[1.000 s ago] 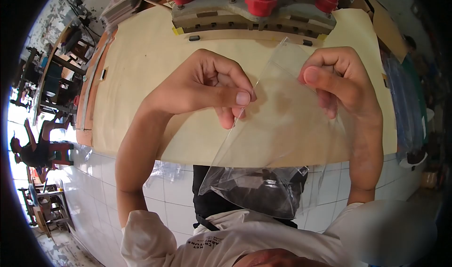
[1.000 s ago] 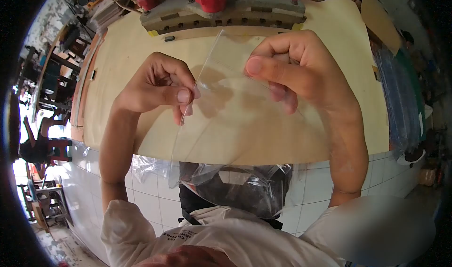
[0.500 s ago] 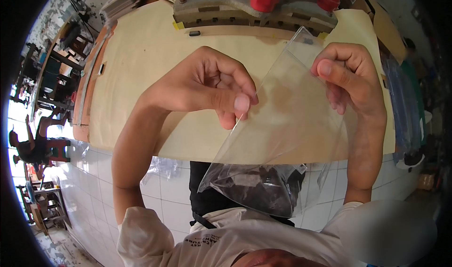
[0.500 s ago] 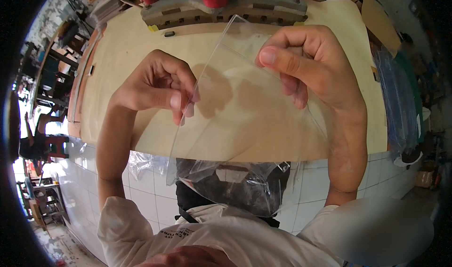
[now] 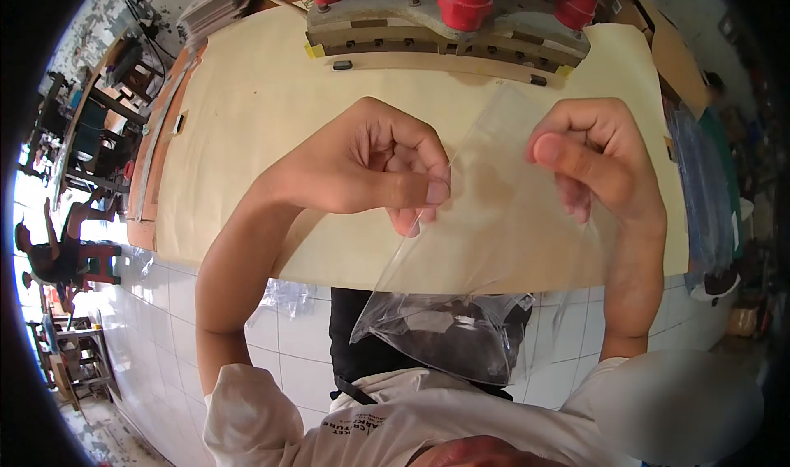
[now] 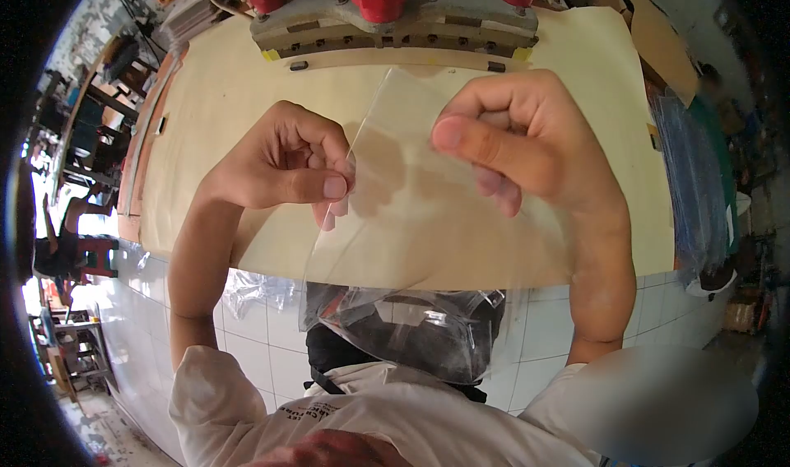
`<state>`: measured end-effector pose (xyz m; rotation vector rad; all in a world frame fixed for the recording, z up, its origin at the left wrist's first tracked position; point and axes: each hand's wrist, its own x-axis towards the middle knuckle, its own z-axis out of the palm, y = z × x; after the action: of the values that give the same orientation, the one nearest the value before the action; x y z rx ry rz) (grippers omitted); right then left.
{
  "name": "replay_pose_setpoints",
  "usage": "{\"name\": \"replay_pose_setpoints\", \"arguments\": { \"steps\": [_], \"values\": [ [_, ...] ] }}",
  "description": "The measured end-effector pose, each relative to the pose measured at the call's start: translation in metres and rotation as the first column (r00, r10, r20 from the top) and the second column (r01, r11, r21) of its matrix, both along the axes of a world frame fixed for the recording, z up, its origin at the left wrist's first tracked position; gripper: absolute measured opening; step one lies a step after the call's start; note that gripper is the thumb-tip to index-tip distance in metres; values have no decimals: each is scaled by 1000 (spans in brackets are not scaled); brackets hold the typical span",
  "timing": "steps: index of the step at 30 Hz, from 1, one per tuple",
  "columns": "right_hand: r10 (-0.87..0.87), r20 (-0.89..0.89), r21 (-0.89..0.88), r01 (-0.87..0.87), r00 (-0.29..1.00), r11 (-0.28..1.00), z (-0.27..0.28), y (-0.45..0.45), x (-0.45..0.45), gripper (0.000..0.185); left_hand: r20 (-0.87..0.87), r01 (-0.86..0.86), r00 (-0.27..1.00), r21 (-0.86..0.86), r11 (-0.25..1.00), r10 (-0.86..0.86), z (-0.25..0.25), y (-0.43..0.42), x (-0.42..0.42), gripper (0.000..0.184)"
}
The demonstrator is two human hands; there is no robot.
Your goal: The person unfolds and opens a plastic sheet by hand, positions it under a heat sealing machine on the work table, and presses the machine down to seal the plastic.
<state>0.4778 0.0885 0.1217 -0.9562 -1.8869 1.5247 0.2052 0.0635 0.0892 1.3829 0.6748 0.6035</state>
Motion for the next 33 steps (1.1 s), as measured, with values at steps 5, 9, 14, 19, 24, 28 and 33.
{"name": "replay_pose_setpoints", "arguments": {
  "steps": [5, 9, 14, 19, 24, 28, 33],
  "values": [
    [26, 32, -69, -24, 999, 997, 0, -6, -6, 22, 35, -58, 998, 49, 997, 56, -4, -3, 2, 5],
    [36, 48, -78, -32, 998, 996, -2, -8, -7, 21, 17, -100, 995, 88, 991, 99, -5, -1, 2, 8],
    [104, 115, -137, -88, 988, 987, -6, -13, -18, 19, 59, -203, 979, 123, 971, 197, -9, 1, 2, 8],
    [127, 108, -125, -114, 986, 986, -11, -11, -18, 20, -4, -204, 978, 181, 962, 208, -9, 2, 3, 11],
    [188, 45, -12, -188, 981, 982, -32, -6, -18, 23, 34, -189, 982, 256, 948, 187, -18, 6, 3, 14],
    [134, 91, 30, -137, 987, 990, -25, -12, -24, 26, 66, -258, 966, 275, 926, 250, -20, 0, 8, 17],
    [36, 83, 115, -46, 996, 992, -1, -36, -15, 30, 115, -362, 932, 278, 890, 343, -11, -49, 17, 17]
  ]
}}
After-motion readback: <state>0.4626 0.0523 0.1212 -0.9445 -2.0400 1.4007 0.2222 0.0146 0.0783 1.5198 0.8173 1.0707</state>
